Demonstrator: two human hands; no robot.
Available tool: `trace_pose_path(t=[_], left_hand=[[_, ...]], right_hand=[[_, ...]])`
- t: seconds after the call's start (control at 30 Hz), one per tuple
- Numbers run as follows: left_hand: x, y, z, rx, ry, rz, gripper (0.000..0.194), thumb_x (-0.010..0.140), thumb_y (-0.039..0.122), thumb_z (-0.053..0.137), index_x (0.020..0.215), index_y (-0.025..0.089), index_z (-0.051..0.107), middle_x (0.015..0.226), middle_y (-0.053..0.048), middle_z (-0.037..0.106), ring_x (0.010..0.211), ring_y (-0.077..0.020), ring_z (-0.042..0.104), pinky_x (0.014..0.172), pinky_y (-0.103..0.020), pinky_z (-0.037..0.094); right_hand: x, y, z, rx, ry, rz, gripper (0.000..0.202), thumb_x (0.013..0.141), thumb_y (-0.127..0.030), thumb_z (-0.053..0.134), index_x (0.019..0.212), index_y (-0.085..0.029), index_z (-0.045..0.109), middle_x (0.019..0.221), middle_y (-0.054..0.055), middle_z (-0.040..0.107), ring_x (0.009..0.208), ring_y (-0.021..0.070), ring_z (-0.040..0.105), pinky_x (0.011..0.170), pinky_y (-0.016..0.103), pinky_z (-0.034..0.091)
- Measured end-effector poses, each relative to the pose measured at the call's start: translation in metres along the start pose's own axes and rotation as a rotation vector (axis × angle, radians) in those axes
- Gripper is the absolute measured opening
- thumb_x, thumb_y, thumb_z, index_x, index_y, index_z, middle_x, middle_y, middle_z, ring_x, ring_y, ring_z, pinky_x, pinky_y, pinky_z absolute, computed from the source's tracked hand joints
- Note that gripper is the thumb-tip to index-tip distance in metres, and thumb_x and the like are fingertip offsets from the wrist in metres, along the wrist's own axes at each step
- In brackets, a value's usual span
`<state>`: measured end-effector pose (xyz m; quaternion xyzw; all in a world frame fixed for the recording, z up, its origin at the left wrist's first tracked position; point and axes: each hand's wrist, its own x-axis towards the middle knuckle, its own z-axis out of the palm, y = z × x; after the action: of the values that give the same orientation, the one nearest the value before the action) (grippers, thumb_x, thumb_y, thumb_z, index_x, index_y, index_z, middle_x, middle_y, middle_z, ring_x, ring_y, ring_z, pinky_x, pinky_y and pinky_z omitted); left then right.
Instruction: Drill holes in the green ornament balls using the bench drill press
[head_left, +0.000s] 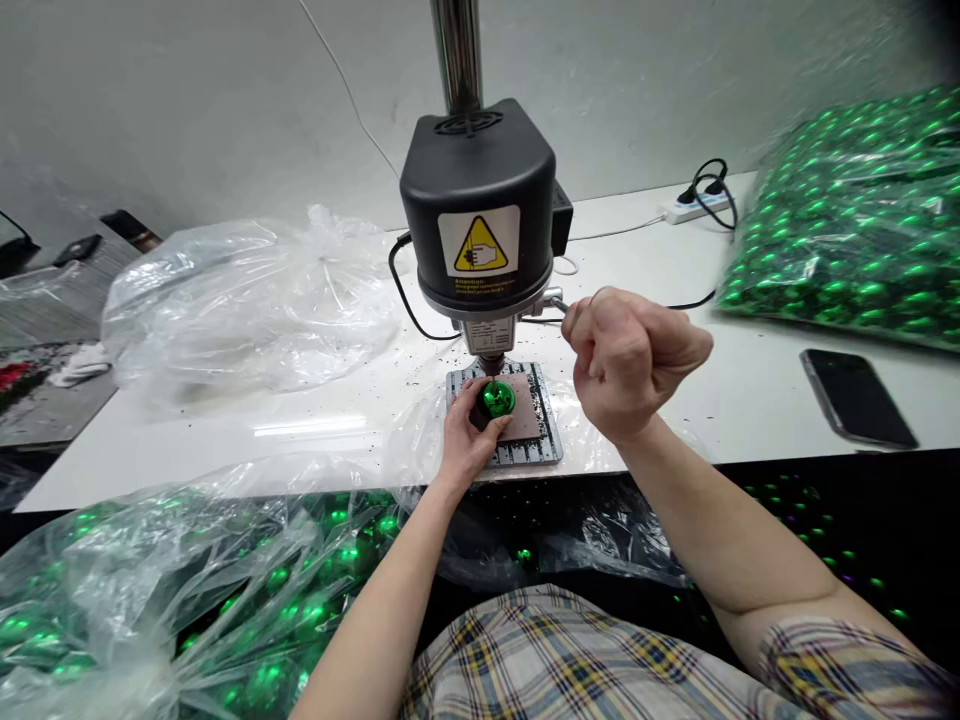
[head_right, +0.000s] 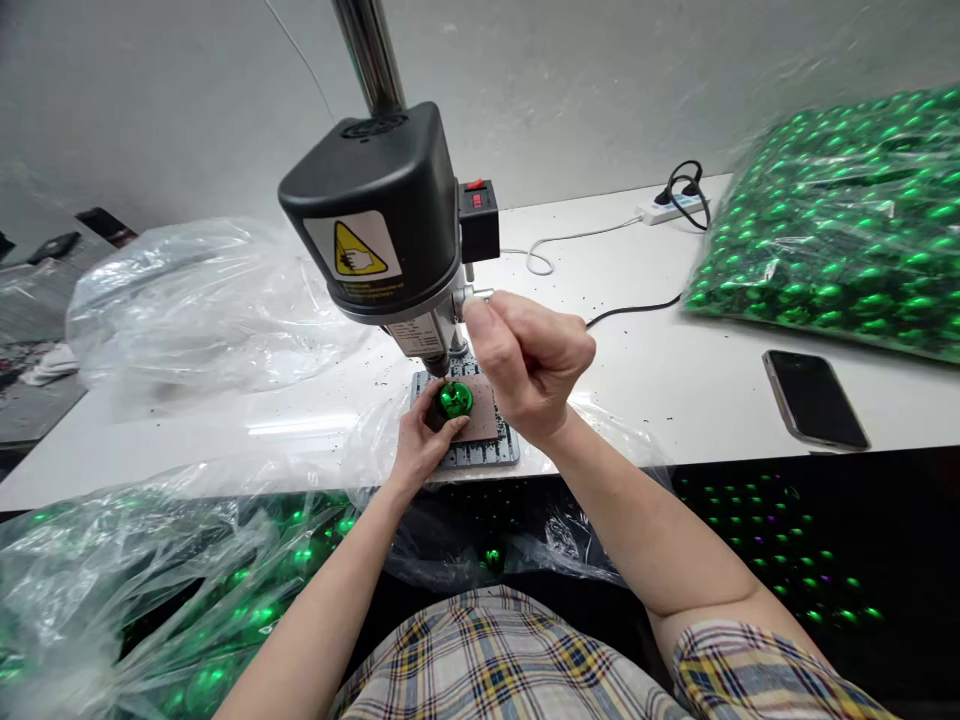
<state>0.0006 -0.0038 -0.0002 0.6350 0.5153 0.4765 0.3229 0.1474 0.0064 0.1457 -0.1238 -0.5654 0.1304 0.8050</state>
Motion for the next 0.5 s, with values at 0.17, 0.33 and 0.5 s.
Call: trace_pose_path(t=[0.17,0.33,0.5], left_hand=[[0.0,-0.002,0.0,0.011,0.001,0.024,0.055,0.072,0.024,0.075,0.125,0.023,0.06,0.129,-0.008,0.061,0.128,-0.0285,0.051,0.114,-0.047,0.032],[-0.001,-0.003,0.0,-0.01,-0.004,0.026,0.055,0.072,0.025,0.075,0.125,0.023,0.058,0.127,-0.008,0.062,0.124,-0.0277,0.054,0.112,-0.046,0.035],[-0.001,-0.003,0.0,0.018,0.0,0.034,0.054,0.073,0.024,0.075,0.124,0.023,0.058,0.127,-0.008,0.062,0.123,-0.0277,0.055,0.111,-0.047,0.037]], right_hand=[[-0.01,0.01,-0.007,0.019,-0.056,-0.101,0.046,0.084,-0.007,0.054,0.054,-0.012,0.019,0.046,-0.003,0.023,0.043,0.0034,0.024,0.046,0.024,0.021],[-0.022,0.012,-0.017,0.036,-0.16,-0.174,0.043,0.078,0.0,0.052,0.054,-0.013,0.019,0.049,-0.002,0.023,0.046,0.0046,0.025,0.048,0.025,0.024],[-0.012,0.007,-0.009,0.029,-0.102,-0.148,0.045,0.083,-0.002,0.052,0.053,-0.012,0.02,0.047,-0.003,0.025,0.043,0.0035,0.025,0.046,0.024,0.023]])
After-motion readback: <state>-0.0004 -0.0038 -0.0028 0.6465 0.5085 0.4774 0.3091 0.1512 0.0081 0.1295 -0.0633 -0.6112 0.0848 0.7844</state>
